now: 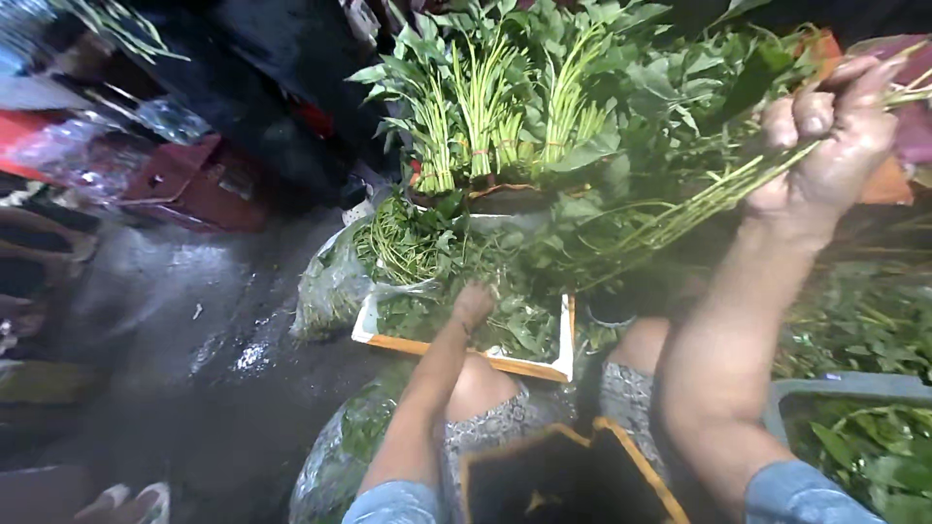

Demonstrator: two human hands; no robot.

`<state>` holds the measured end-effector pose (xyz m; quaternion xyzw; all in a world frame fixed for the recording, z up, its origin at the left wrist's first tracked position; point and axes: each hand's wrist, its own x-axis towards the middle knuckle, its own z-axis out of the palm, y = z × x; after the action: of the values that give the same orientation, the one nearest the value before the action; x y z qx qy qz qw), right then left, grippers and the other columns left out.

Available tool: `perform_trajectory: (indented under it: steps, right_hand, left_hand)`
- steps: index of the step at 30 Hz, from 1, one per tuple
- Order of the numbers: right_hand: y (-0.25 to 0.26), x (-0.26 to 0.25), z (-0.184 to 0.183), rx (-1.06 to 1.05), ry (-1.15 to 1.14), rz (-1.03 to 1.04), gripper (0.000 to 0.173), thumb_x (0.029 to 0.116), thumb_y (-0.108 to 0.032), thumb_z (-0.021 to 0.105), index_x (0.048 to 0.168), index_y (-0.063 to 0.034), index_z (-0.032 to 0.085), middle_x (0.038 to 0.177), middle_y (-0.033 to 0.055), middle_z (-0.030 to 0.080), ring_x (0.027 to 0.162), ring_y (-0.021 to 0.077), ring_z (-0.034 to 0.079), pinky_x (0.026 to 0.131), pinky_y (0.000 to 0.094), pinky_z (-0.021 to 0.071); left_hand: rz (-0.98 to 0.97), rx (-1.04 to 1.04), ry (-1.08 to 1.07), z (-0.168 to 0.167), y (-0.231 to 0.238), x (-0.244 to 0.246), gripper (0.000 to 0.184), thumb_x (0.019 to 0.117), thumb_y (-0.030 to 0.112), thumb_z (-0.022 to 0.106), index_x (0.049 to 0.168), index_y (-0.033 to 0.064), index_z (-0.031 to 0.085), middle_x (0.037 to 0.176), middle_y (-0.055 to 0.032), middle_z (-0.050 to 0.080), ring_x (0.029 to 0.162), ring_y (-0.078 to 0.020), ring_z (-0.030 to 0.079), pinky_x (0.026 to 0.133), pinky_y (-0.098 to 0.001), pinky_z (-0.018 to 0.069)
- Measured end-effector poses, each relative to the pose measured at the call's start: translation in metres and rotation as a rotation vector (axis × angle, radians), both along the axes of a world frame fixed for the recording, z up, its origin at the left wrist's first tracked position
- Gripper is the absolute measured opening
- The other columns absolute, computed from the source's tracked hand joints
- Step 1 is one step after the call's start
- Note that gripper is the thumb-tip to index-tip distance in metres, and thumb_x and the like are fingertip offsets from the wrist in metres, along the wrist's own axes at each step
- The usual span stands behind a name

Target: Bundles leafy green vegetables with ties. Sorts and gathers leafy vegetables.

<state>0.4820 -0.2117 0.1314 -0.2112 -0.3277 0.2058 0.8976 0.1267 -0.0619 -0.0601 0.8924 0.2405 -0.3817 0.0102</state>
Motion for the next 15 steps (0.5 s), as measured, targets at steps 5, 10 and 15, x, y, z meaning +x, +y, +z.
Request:
perform_trajectory:
  steps: [5, 10, 15]
  right_hand:
    - [0.001, 0.003, 0.0, 0.019, 0.08, -0.018, 0.046, 0.1144, -0.021, 0.019, 0.088, -0.0117, 0.055, 0.049, -0.0076, 0.047, 0.048, 0.0065, 0.055, 0.069, 0.0296, 0.0606]
    - [0.002, 0.01, -0.006, 0.023, 0.119, -0.031, 0.046, 0.1145, -0.023, 0.019, 0.09, -0.0121, 0.056, 0.051, -0.0082, 0.048, 0.049, 0.0058, 0.054, 0.07, 0.0287, 0.0601]
    - [0.006, 0.008, -0.01, -0.016, 0.177, -0.029, 0.043, 0.1145, -0.026, 0.021, 0.092, -0.0131, 0.057, 0.054, -0.0096, 0.047, 0.048, 0.0037, 0.051, 0.061, 0.0219, 0.0553]
  left_hand:
    - [0.082, -0.035, -0.094, 0.075, 0.005, 0.0, 0.046, 0.0976, 0.001, 0.059, 0.143, 0.0056, 0.056, 0.13, -0.0256, 0.064, 0.13, -0.0452, 0.055, 0.116, -0.0635, 0.0296]
    - [0.185, 0.079, -0.453, 0.187, 0.047, -0.028, 0.032, 0.0911, -0.001, 0.069, 0.122, 0.0058, 0.072, 0.116, -0.0195, 0.072, 0.113, -0.0415, 0.066, 0.106, -0.0666, 0.0408]
    - [0.551, -0.086, -0.984, 0.284, 0.059, -0.052, 0.02, 0.1027, 0.004, 0.055, 0.12, -0.0004, 0.065, 0.101, -0.01, 0.07, 0.085, -0.0128, 0.064, 0.081, -0.0347, 0.0546]
